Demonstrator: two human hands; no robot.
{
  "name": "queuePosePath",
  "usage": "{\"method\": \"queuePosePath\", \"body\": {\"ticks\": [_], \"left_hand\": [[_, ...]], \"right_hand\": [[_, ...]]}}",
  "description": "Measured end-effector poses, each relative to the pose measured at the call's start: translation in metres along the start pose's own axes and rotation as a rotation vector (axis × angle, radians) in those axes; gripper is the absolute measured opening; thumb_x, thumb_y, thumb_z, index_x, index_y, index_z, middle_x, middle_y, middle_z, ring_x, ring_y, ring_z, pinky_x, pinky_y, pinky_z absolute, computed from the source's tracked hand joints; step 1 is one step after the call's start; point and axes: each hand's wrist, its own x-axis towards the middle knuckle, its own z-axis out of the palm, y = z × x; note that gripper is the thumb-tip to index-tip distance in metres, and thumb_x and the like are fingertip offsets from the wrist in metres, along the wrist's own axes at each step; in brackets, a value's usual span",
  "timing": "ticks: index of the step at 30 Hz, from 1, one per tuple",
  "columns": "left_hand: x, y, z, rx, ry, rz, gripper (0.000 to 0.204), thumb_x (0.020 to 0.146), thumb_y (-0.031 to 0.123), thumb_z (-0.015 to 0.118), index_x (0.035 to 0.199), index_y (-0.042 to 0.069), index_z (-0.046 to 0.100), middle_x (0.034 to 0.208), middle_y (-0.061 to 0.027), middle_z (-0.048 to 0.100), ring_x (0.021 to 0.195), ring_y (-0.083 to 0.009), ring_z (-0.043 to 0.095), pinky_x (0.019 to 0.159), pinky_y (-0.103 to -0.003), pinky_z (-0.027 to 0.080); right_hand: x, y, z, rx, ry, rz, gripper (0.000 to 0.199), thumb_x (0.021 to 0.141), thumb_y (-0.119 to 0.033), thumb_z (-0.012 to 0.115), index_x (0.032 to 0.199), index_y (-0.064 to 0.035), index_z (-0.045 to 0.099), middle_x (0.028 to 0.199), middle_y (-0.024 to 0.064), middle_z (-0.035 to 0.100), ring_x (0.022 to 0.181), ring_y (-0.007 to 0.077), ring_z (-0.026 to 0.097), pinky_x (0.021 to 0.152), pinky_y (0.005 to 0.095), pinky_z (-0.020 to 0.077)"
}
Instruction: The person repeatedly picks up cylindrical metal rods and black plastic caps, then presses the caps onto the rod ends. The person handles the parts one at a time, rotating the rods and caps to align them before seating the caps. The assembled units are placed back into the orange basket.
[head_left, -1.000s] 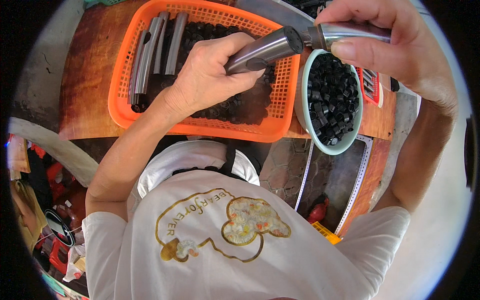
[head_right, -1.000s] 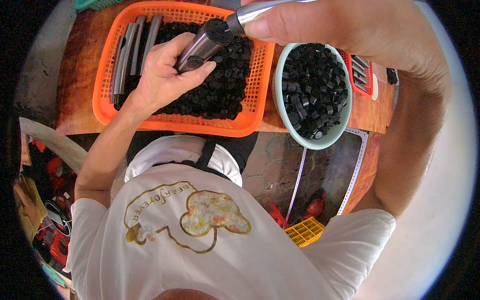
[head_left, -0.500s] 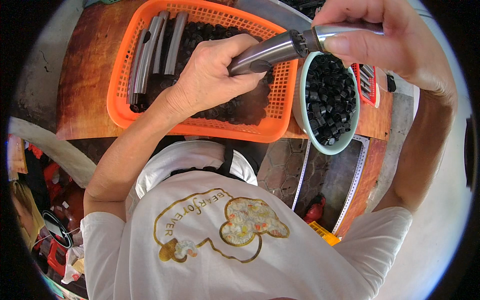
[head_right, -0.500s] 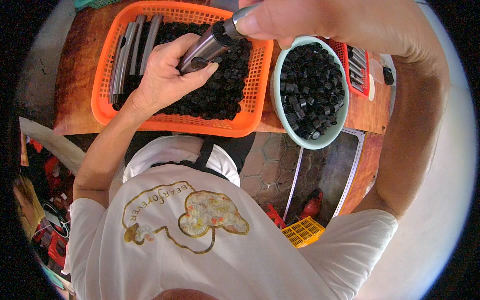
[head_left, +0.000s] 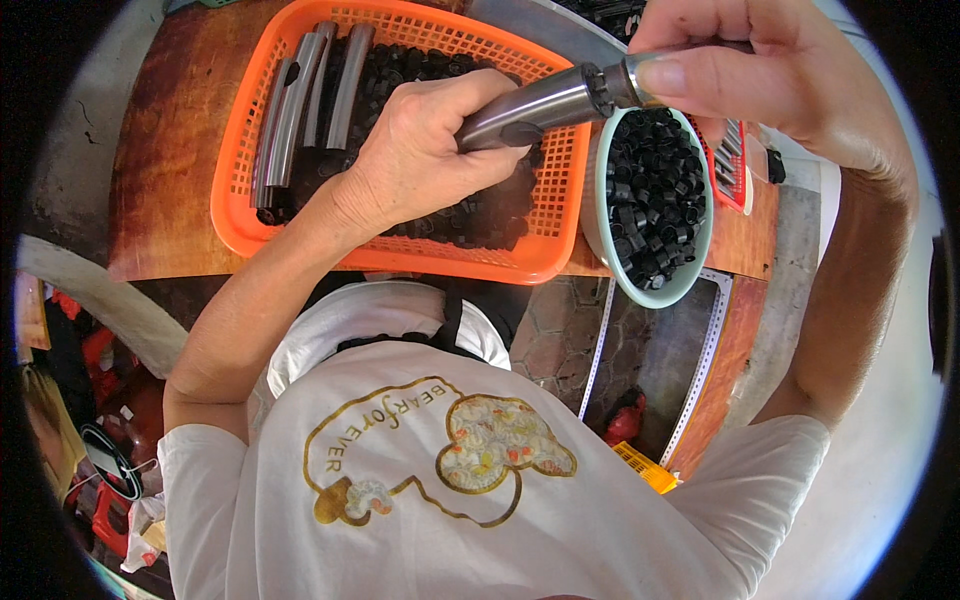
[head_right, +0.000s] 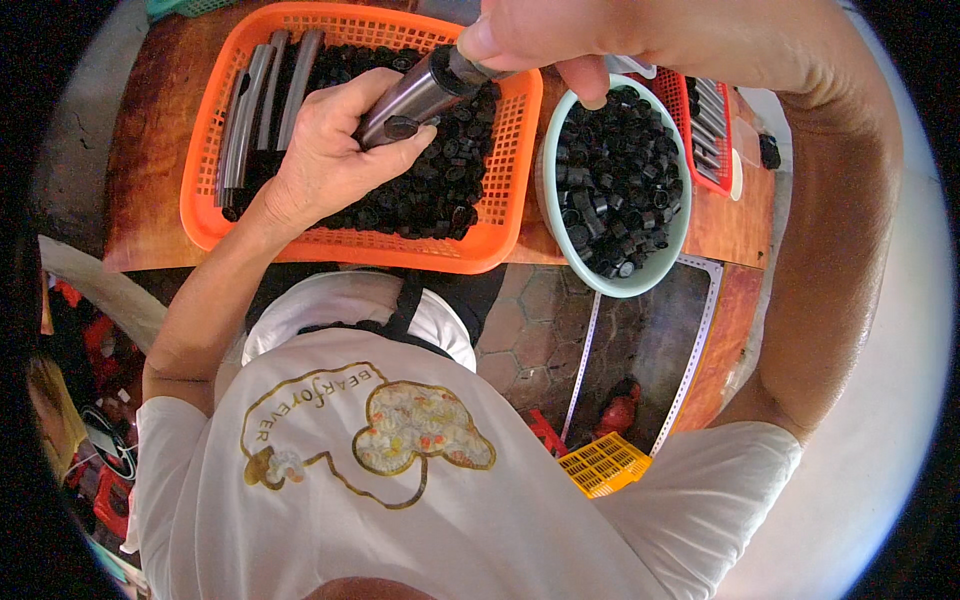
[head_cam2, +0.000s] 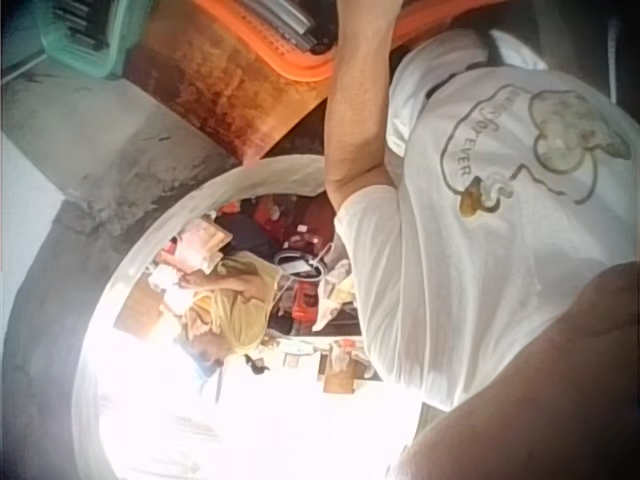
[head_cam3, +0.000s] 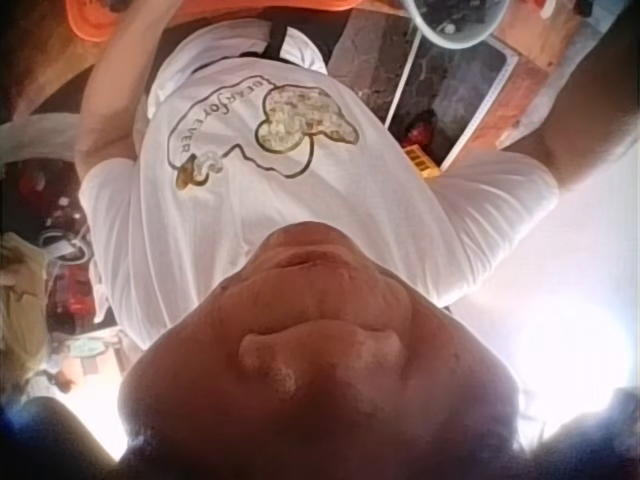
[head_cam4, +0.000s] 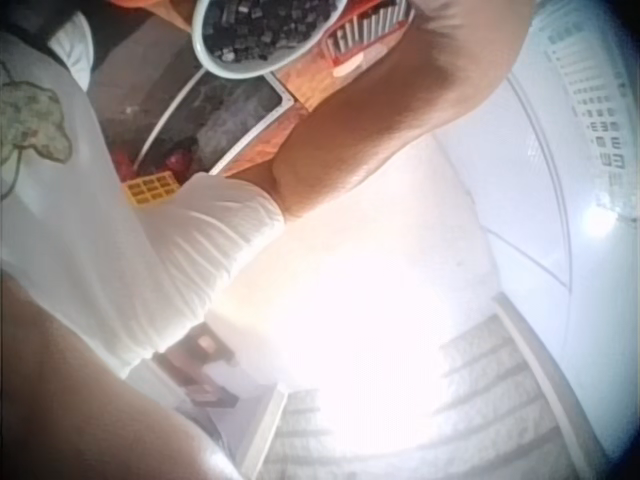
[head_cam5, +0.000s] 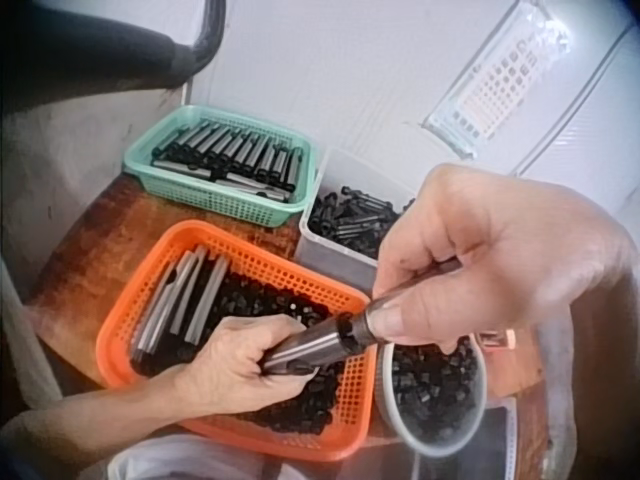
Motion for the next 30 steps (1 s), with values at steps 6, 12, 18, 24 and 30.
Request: {"method": "queuePosePath", "body": {"ticks": [6, 12, 18, 24, 30], "left_hand": [[-0.0009, 0.0, -0.0006, -0.004, 0.003, -0.024, 0.027, 0.085, 0.011, 0.081, 0.104, 0.002, 0.066, 0.074, -0.003, 0.058, 0.065, -0.0097, 0.054, 0.06, -0.028, 0.046], [-0.0016, 0.0006, -0.0009, -0.007, 0.028, -0.033, 0.025, 0.085, 0.01, 0.081, 0.104, 0.002, 0.066, 0.074, -0.0036, 0.059, 0.064, -0.0105, 0.055, 0.06, -0.028, 0.047], [-0.0024, 0.0004, -0.0005, 0.045, 0.033, -0.007, 0.024, 0.084, 0.009, 0.08, 0.103, 0.002, 0.067, 0.075, -0.0049, 0.062, 0.064, -0.0117, 0.058, 0.06, -0.029, 0.048], [-0.0036, -0.0016, 0.001, 0.099, 0.072, 0.048, 0.023, 0.085, 0.009, 0.081, 0.103, 0.003, 0.067, 0.075, -0.0059, 0.064, 0.063, -0.0129, 0.061, 0.06, -0.029, 0.05], [-0.0039, -0.0023, 0.0034, 0.096, 0.125, 0.074, 0.024, 0.084, 0.007, 0.08, 0.103, 0.003, 0.067, 0.076, -0.0065, 0.065, 0.064, -0.0134, 0.062, 0.06, -0.029, 0.051]], "right_hand": [[-0.001, -0.0022, -0.0001, -0.007, -0.004, 0.002, 0.027, 0.089, -0.017, 0.075, 0.107, 0.0006, 0.067, 0.086, 0.0031, 0.068, 0.075, 0.0083, 0.061, 0.066, 0.0244, 0.0473], [-0.0032, -0.0047, 0.0008, -0.009, -0.009, 0.004, 0.026, 0.089, -0.018, 0.075, 0.106, 0.0005, 0.067, 0.085, 0.0031, 0.068, 0.074, 0.0086, 0.061, 0.065, 0.0247, 0.0471], [-0.0045, -0.005, 0.0019, -0.009, -0.005, 0.008, 0.025, 0.089, -0.018, 0.075, 0.105, 0.0004, 0.068, 0.083, 0.0032, 0.068, 0.073, 0.0089, 0.061, 0.064, 0.0249, 0.0469], [-0.0046, -0.0048, 0.0032, -0.004, -0.005, 0.012, 0.024, 0.089, -0.018, 0.075, 0.103, 0.0004, 0.068, 0.082, 0.0032, 0.068, 0.072, 0.0092, 0.061, 0.063, 0.0252, 0.0467], [-0.0041, -0.0048, 0.0031, 0.005, -0.006, 0.014, 0.024, 0.089, -0.018, 0.075, 0.102, 0.0003, 0.068, 0.081, 0.0033, 0.068, 0.071, 0.0094, 0.061, 0.062, 0.0254, 0.0466]]}}
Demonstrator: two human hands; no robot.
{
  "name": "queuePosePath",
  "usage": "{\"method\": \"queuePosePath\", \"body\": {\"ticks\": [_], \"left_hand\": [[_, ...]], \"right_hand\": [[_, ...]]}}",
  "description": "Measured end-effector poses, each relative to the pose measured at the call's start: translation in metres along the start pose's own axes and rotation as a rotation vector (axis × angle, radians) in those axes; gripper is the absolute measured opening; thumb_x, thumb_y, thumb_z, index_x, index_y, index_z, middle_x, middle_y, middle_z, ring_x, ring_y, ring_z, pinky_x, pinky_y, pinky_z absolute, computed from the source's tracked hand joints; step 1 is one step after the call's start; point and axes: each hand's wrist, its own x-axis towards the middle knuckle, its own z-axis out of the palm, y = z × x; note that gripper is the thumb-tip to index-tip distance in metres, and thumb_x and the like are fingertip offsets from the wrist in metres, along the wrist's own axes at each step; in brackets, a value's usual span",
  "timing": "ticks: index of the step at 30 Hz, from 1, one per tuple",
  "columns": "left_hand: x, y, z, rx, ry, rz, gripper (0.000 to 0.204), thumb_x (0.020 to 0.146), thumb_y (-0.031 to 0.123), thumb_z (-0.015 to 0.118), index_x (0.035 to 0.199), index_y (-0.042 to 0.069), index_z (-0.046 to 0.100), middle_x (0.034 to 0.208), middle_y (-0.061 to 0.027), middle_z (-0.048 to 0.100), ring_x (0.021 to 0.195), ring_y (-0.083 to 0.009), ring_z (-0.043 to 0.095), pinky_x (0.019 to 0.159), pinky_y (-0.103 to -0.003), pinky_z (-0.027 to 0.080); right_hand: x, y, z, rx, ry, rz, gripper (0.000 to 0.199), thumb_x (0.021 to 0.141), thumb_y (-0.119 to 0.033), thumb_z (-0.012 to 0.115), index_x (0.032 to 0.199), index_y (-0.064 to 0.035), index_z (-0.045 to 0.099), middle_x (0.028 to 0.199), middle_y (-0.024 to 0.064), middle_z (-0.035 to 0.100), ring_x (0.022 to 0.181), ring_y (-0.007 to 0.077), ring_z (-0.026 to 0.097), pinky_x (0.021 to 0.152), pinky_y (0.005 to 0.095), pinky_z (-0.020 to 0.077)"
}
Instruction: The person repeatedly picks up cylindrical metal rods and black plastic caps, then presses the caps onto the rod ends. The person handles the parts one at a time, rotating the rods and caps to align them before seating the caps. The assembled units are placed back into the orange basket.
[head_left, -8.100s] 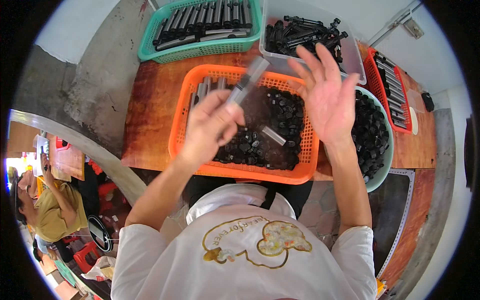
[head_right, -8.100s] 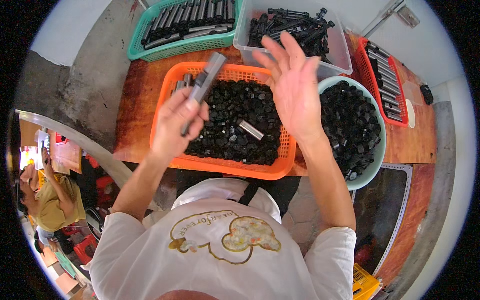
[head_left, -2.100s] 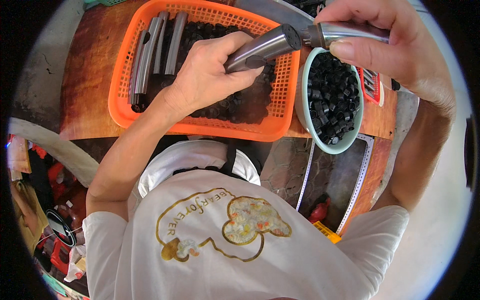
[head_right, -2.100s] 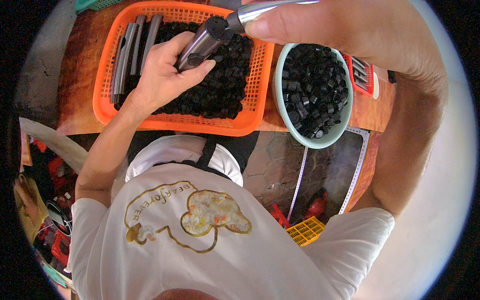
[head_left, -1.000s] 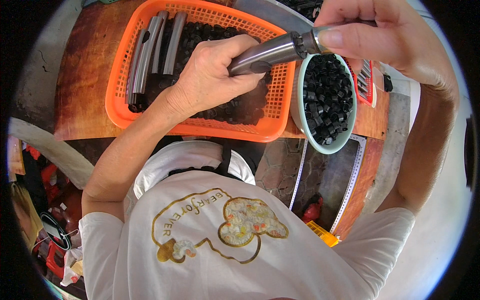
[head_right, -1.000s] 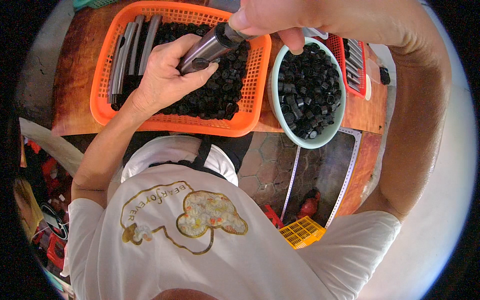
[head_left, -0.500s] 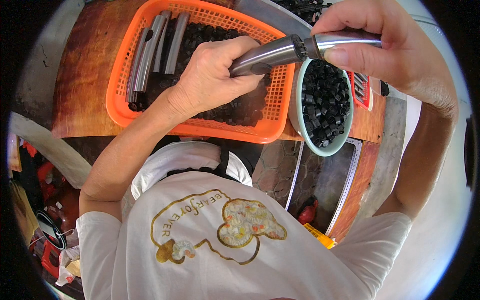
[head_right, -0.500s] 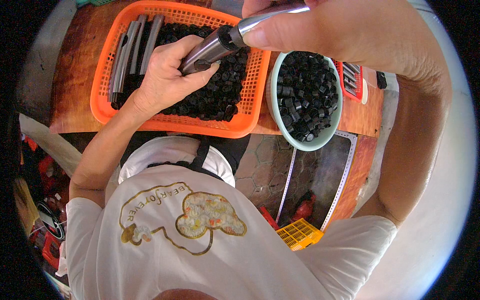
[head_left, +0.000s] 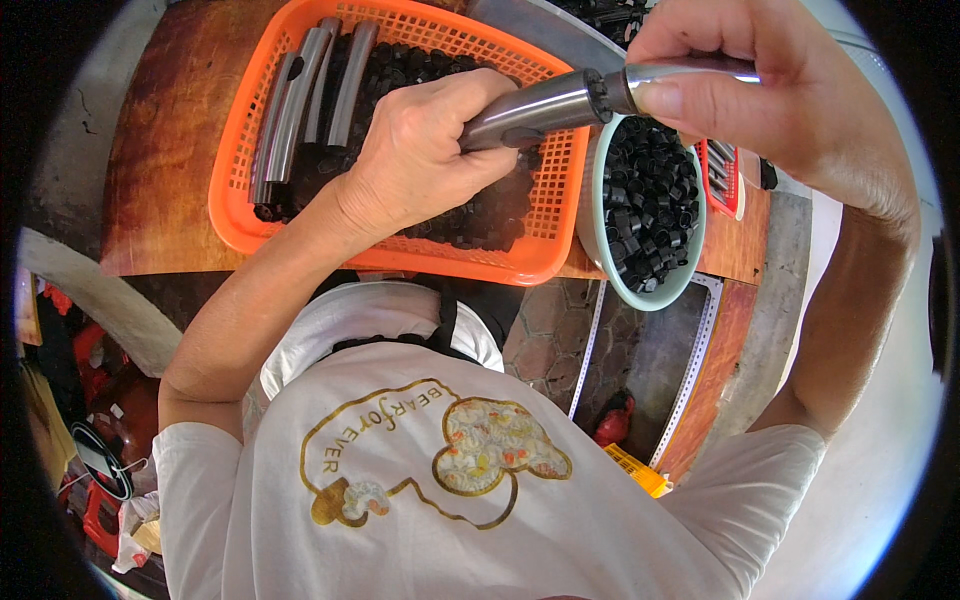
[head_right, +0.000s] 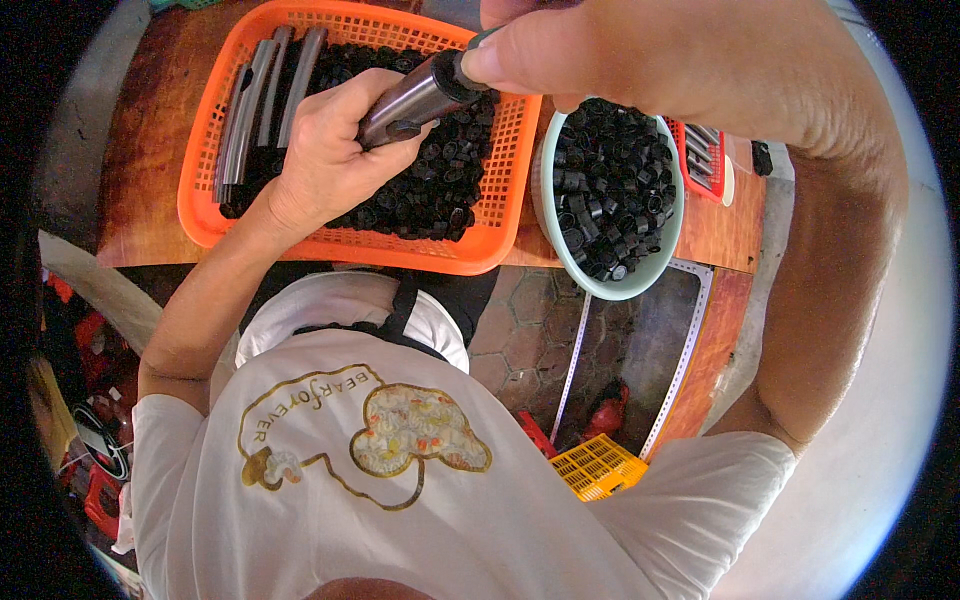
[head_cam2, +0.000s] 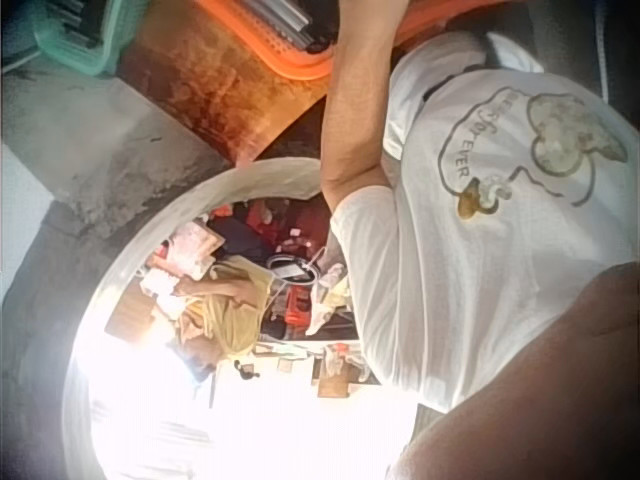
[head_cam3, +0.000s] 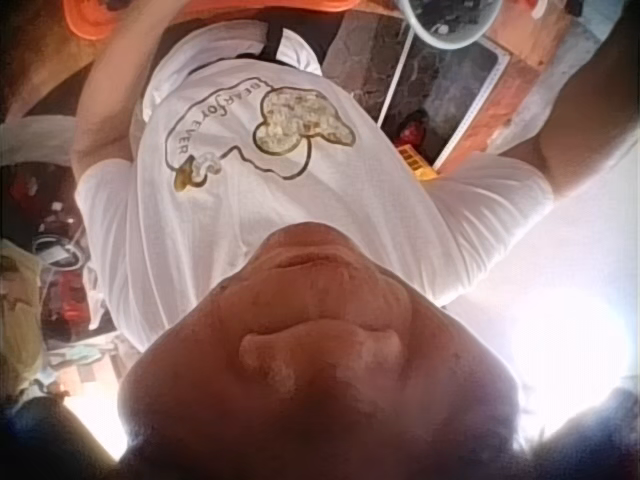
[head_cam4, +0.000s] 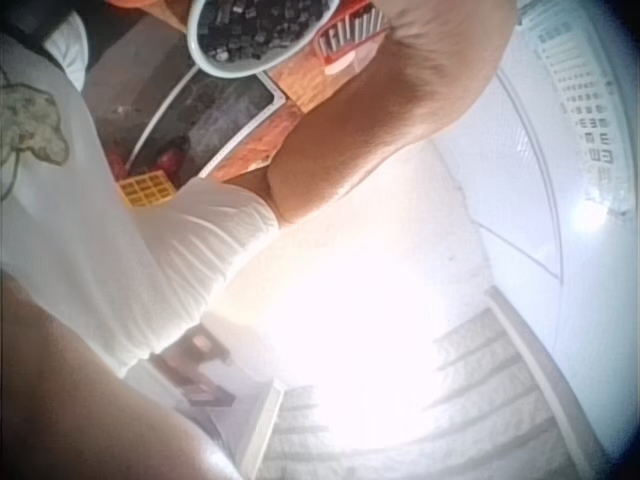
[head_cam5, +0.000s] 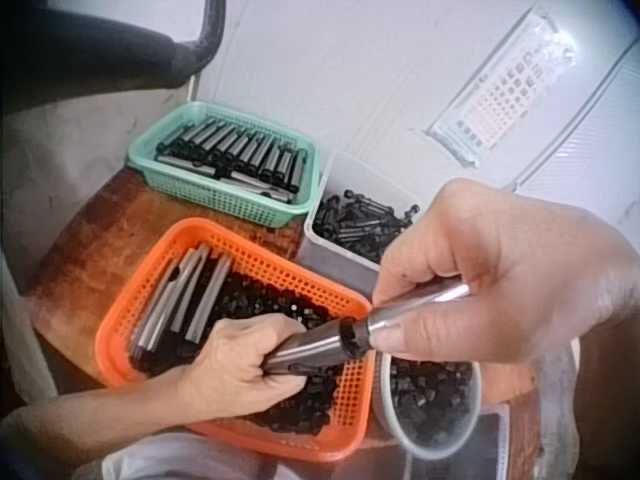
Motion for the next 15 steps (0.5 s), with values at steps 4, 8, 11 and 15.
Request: {"method": "queuePosePath", "body": {"ticks": [4, 8, 11, 15], "left_hand": [[0.0, -0.0004, -0.0007, 0.002, -0.02, 0.002, 0.024, 0.084, 0.007, 0.08, 0.104, 0.003, 0.067, 0.076, -0.0066, 0.065, 0.064, -0.0139, 0.062, 0.06, -0.029, 0.051], [0.0006, -0.0005, -0.0009, 0.006, -0.023, -0.002, 0.024, 0.085, 0.007, 0.08, 0.104, 0.003, 0.067, 0.075, -0.0067, 0.064, 0.063, -0.0142, 0.062, 0.06, -0.029, 0.051], [0.0002, 0.0, -0.0019, 0.006, -0.046, -0.016, 0.024, 0.085, 0.007, 0.08, 0.104, 0.003, 0.066, 0.074, -0.0064, 0.063, 0.062, -0.0141, 0.061, 0.06, -0.029, 0.05], [-0.0001, 0.0006, -0.0021, 0.013, -0.041, -0.016, 0.024, 0.085, 0.007, 0.08, 0.104, 0.003, 0.066, 0.074, -0.0064, 0.063, 0.063, -0.0142, 0.062, 0.06, -0.029, 0.051]], "right_hand": [[0.0002, -0.0002, 0.0006, 0.003, -0.004, 0.001, 0.023, 0.089, -0.018, 0.075, 0.101, 0.0002, 0.068, 0.08, 0.0033, 0.068, 0.07, 0.0096, 0.061, 0.061, 0.0256, 0.0464], [-0.0005, -0.0009, 0.0005, 0.007, -0.003, 0.006, 0.023, 0.089, -0.019, 0.075, 0.101, 0.0002, 0.068, 0.079, 0.0034, 0.068, 0.069, 0.0098, 0.061, 0.061, 0.0258, 0.0463], [-0.0001, -0.0015, 0.0004, 0.008, -0.005, 0.004, 0.023, 0.089, -0.019, 0.075, 0.1, 0.0001, 0.068, 0.079, 0.0034, 0.068, 0.069, 0.01, 0.061, 0.06, 0.0259, 0.0462], [0.0002, -0.0025, 0.0002, 0.007, -0.007, 0.005, 0.022, 0.089, -0.019, 0.075, 0.099, 0.0001, 0.068, 0.078, 0.0034, 0.068, 0.068, 0.0102, 0.061, 0.06, 0.0261, 0.0461]]}}
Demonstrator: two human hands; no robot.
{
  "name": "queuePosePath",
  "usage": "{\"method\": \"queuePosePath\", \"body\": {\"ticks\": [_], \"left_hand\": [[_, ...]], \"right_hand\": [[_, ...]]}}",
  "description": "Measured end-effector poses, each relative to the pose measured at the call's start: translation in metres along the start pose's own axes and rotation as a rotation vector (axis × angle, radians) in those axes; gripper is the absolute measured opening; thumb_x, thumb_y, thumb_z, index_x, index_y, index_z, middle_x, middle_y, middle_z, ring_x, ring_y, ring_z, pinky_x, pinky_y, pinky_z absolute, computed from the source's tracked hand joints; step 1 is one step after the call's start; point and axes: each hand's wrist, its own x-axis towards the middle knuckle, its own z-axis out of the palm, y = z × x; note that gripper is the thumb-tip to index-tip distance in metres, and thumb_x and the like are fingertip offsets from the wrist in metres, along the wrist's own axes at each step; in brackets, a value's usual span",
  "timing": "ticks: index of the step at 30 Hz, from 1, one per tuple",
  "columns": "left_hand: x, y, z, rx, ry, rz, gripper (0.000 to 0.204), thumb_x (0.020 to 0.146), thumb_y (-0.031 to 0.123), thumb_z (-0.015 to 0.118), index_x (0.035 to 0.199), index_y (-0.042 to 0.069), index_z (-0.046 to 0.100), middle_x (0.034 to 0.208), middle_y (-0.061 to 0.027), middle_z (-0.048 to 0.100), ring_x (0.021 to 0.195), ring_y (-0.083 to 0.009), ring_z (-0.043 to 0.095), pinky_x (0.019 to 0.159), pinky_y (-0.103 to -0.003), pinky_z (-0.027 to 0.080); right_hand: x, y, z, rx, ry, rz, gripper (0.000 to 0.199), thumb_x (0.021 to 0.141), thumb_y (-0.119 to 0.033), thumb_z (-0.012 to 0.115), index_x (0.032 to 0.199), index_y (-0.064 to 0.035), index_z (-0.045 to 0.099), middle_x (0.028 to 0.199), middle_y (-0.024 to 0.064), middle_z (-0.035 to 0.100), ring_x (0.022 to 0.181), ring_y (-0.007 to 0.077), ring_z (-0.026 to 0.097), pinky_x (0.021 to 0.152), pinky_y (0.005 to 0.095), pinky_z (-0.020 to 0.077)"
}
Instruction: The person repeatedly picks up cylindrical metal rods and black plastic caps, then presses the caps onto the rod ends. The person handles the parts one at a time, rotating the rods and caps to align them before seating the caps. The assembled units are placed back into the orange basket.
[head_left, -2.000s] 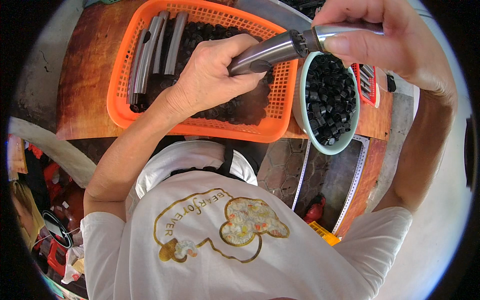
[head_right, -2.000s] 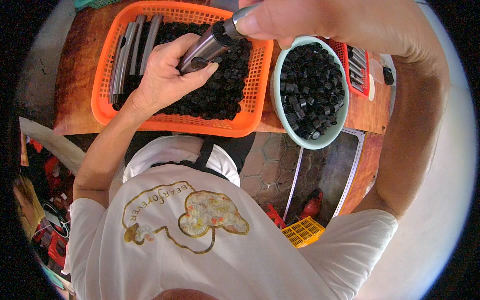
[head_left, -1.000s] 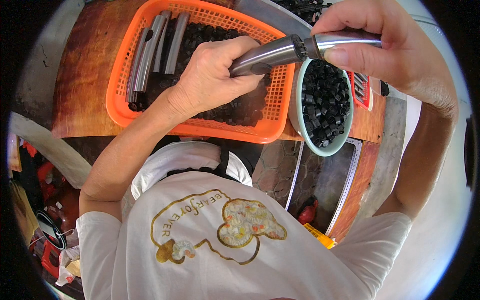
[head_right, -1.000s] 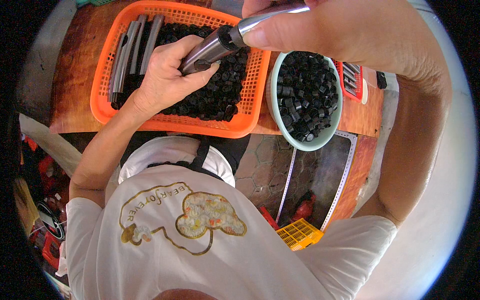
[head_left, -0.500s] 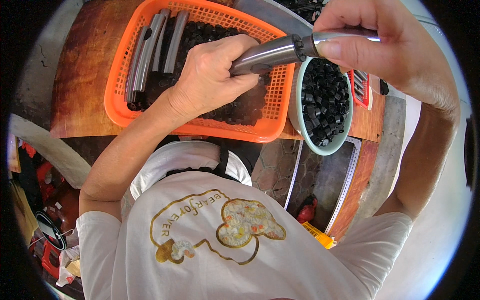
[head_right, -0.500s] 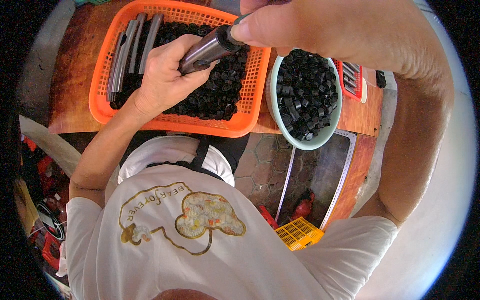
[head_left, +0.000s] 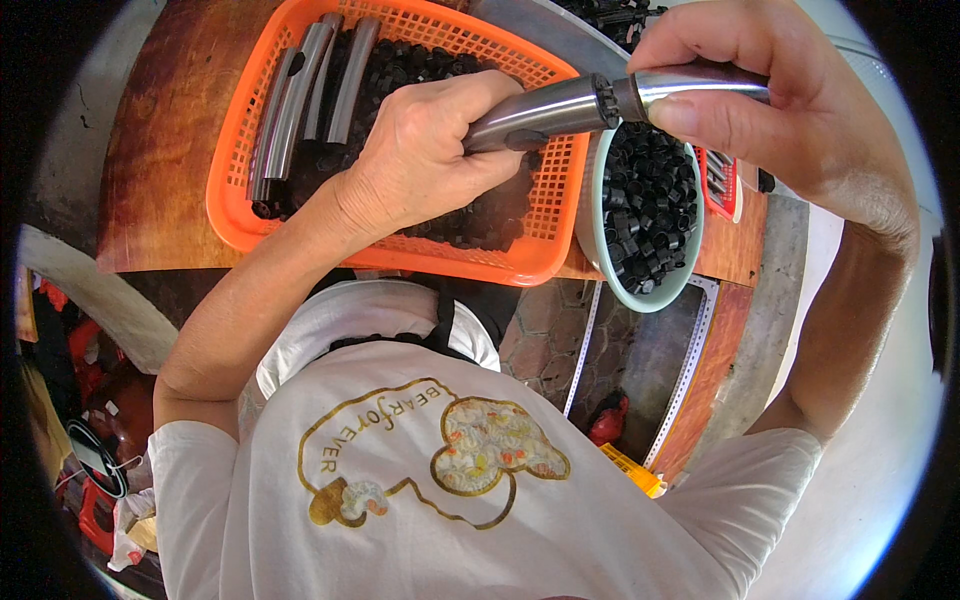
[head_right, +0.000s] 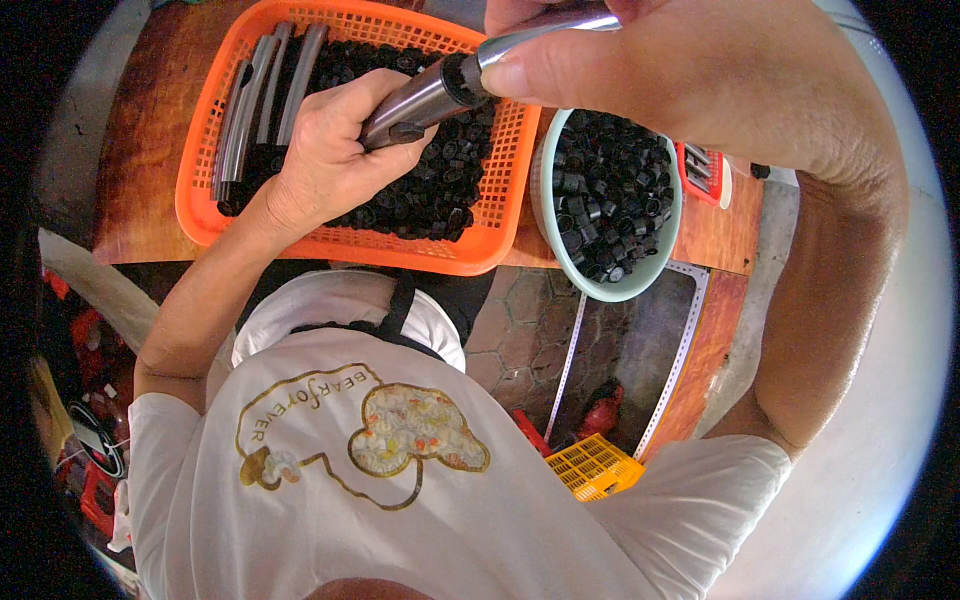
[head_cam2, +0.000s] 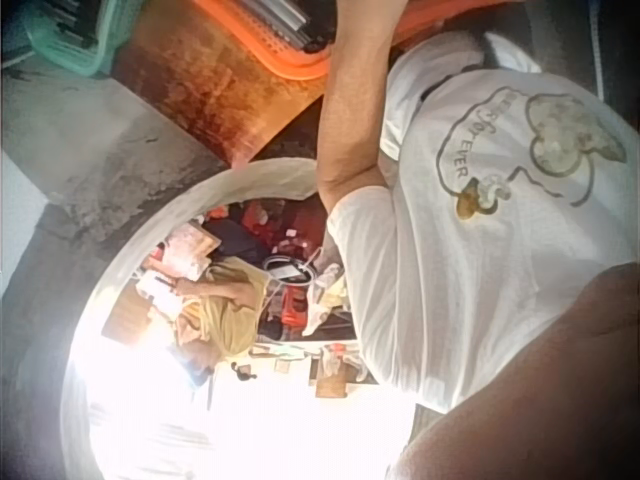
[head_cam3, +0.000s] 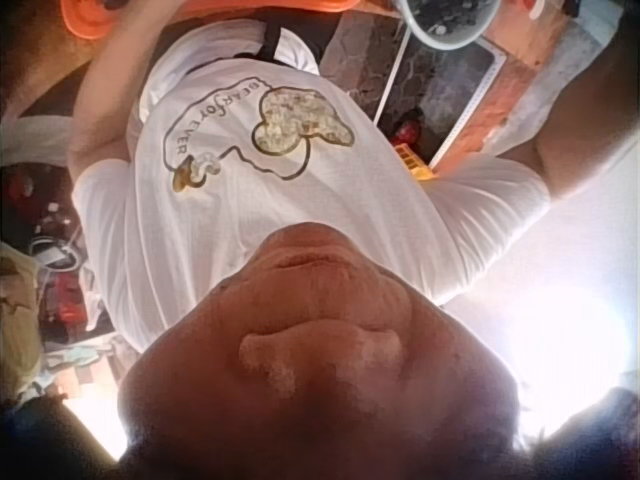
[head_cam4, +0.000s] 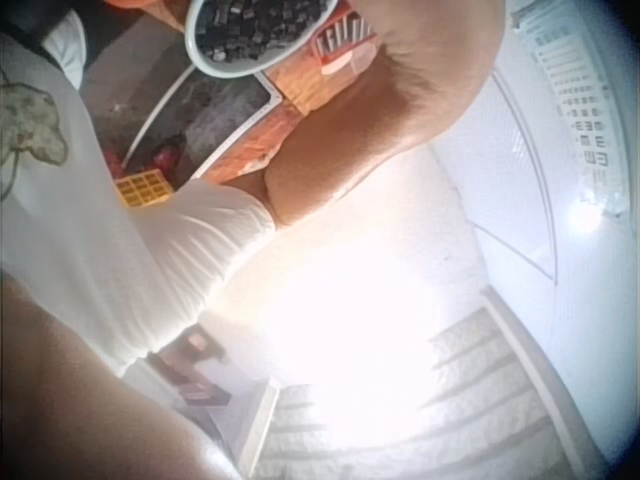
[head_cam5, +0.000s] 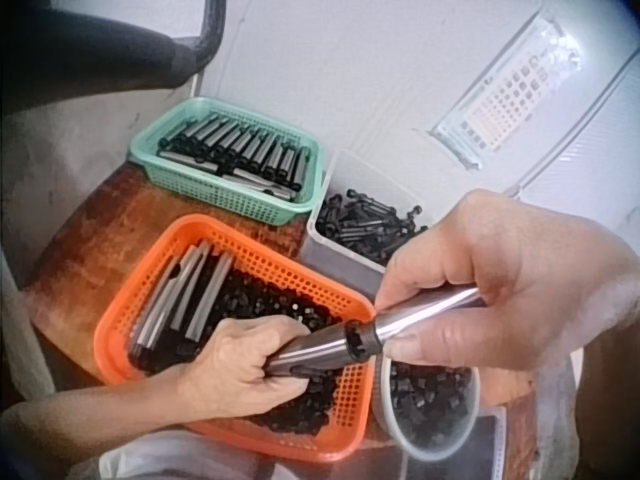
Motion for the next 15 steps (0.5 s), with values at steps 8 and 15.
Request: {"method": "queuePosePath", "body": {"ticks": [8, 15], "left_hand": [[-0.0006, -0.0005, 0.0011, 0.014, 0.018, -0.005, 0.025, 0.085, 0.007, 0.08, 0.105, 0.004, 0.066, 0.076, -0.0077, 0.065, 0.065, -0.0151, 0.064, 0.062, -0.03, 0.052], [-0.0015, -0.0013, 0.001, 0.025, 0.008, -0.018, 0.025, 0.087, 0.009, 0.078, 0.107, 0.003, 0.064, 0.077, -0.01, 0.066, 0.067, -0.0186, 0.066, 0.063, -0.032, 0.053]], "right_hand": [[0.0026, -0.0021, 0.0003, -0.001, -0.006, 0.001, 0.022, 0.089, -0.019, 0.075, 0.097, 0.0, 0.069, 0.076, 0.0035, 0.068, 0.067, 0.0106, 0.061, 0.058, 0.0264, 0.0459], [0.0065, -0.0038, -0.0001, -0.012, -0.015, 0.007, 0.021, 0.088, -0.019, 0.075, 0.096, -0.0001, 0.069, 0.075, 0.0036, 0.068, 0.065, 0.0109, 0.061, 0.057, 0.0267, 0.0457]]}}
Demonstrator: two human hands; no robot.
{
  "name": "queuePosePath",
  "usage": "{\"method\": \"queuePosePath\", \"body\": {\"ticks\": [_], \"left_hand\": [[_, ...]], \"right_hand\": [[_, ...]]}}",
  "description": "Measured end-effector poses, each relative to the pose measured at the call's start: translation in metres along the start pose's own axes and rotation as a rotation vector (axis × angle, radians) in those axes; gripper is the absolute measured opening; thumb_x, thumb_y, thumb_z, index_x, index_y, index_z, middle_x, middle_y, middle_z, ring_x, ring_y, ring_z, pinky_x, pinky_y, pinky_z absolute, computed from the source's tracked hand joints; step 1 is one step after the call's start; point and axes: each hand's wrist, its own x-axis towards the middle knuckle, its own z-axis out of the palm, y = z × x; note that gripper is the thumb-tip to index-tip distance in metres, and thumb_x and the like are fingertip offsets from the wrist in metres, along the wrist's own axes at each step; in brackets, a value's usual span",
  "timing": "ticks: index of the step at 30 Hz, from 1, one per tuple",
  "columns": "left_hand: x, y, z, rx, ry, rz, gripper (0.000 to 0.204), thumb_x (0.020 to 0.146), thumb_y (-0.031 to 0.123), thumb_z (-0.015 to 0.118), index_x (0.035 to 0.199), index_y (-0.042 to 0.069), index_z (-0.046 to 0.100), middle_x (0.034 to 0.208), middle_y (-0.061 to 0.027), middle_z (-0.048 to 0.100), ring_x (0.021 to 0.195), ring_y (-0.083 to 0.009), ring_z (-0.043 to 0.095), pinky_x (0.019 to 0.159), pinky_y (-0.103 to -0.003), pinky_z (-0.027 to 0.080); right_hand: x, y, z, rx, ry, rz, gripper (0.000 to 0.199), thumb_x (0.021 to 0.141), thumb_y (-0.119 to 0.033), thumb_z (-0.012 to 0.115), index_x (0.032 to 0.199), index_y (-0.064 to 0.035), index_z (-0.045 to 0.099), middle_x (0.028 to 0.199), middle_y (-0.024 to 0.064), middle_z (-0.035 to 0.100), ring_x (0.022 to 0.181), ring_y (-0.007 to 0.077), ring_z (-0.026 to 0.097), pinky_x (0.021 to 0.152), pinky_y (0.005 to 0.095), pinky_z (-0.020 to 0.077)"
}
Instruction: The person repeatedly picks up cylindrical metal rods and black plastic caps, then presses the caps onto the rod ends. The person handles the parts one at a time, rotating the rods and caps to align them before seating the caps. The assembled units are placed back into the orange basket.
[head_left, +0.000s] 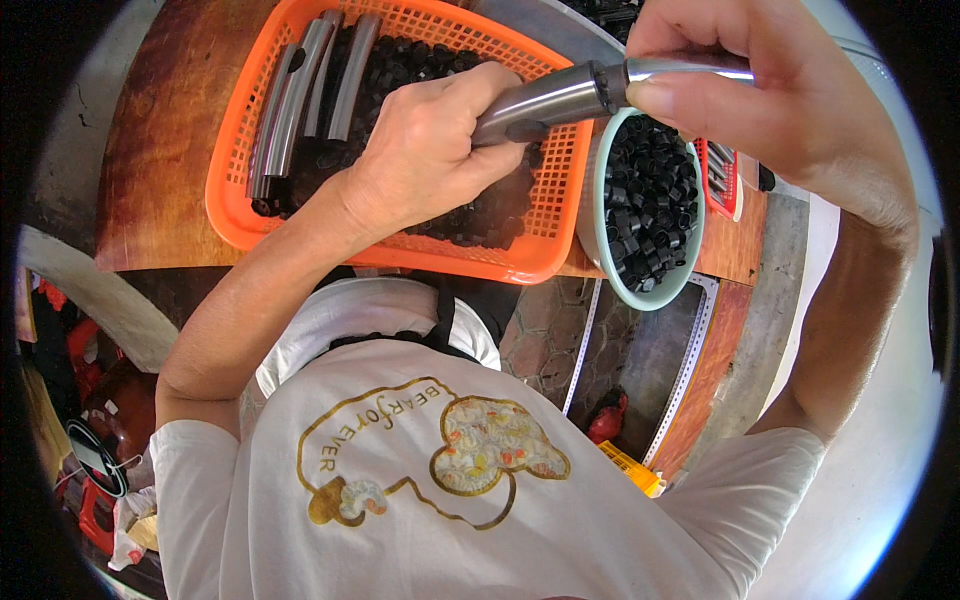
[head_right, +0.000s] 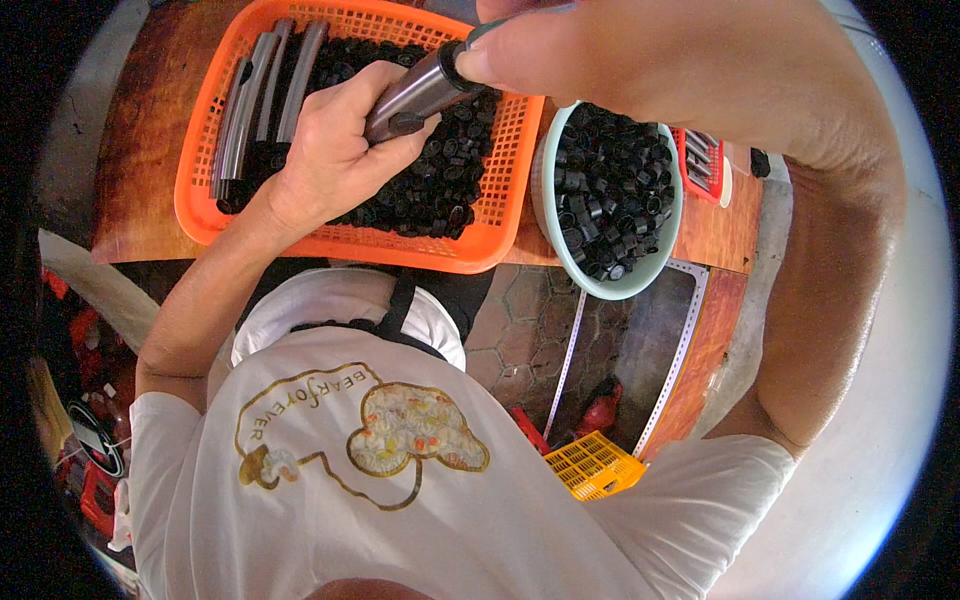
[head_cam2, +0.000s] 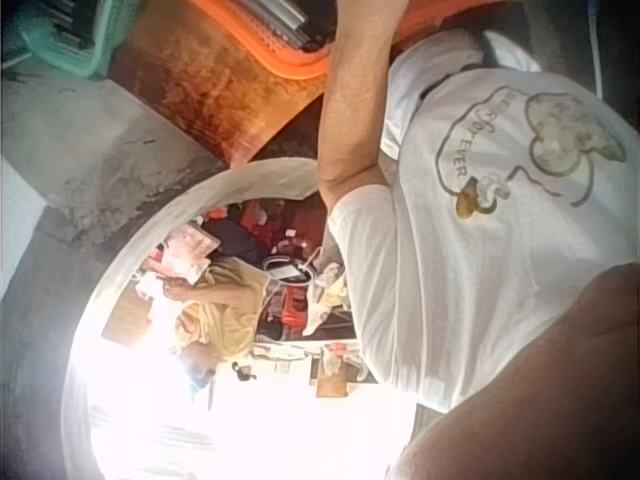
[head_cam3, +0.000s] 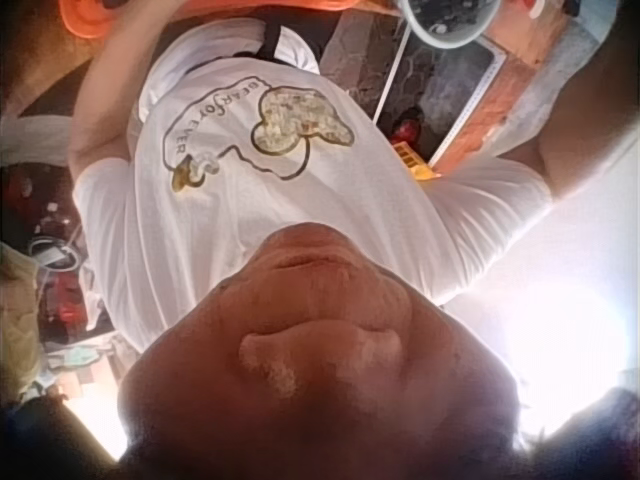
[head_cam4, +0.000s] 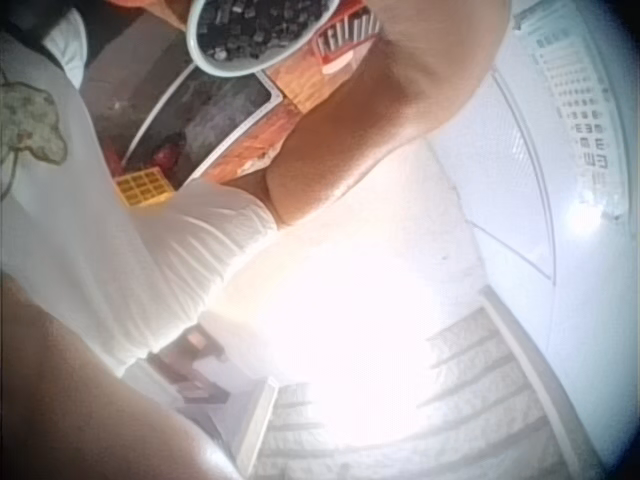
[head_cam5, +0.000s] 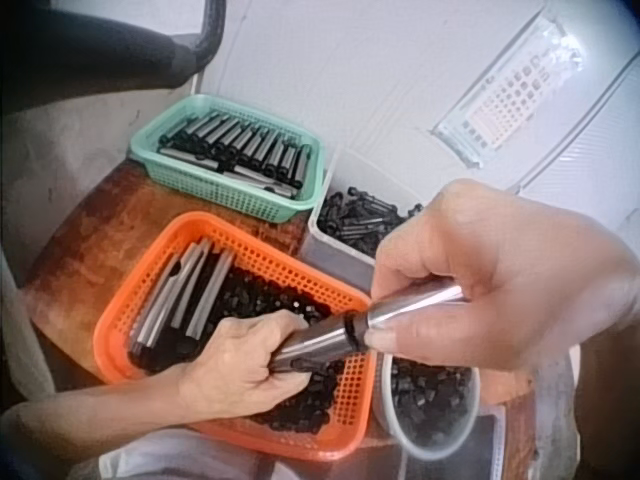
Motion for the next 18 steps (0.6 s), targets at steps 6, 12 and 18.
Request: {"method": "queuePosePath", "body": {"ticks": [6, 12, 18], "left_hand": [[-0.002, -0.003, -0.001, 0.065, -0.029, -0.005, 0.03, 0.088, 0.009, 0.077, 0.111, 0.002, 0.061, 0.081, -0.0134, 0.068, 0.071, -0.0252, 0.071, 0.065, -0.035, 0.055], [-0.002, -0.004, 0.0, 0.065, -0.075, 0.013, 0.028, 0.087, 0.009, 0.077, 0.109, 0.001, 0.062, 0.083, -0.0143, 0.068, 0.073, -0.0267, 0.071, 0.066, -0.036, 0.055], [0.0, -0.002, 0.001, -0.038, -0.107, -0.007, 0.028, 0.087, 0.012, 0.078, 0.107, 0.001, 0.062, 0.078, -0.0131, 0.065, 0.068, -0.0248, 0.067, 0.064, -0.035, 0.053]], "right_hand": [[0.003, -0.005, 0.0, -0.016, -0.023, 0.005, 0.021, 0.088, -0.02, 0.075, 0.095, -0.0002, 0.069, 0.074, 0.0036, 0.068, 0.064, 0.0112, 0.061, 0.056, 0.0269, 0.0455], [0.006, -0.014, -0.001, -0.05, -0.043, 0.035, 0.021, 0.088, -0.02, 0.075, 0.093, -0.0003, 0.069, 0.072, 0.0037, 0.068, 0.063, 0.0115, 0.061, 0.055, 0.0272, 0.0453], [0.012, -0.034, -0.011, -0.103, -0.101, 0.215, 0.021, 0.088, -0.02, 0.075, 0.092, -0.0004, 0.069, 0.071, 0.0037, 0.068, 0.062, 0.0118, 0.061, 0.054, 0.0274, 0.0451]]}}
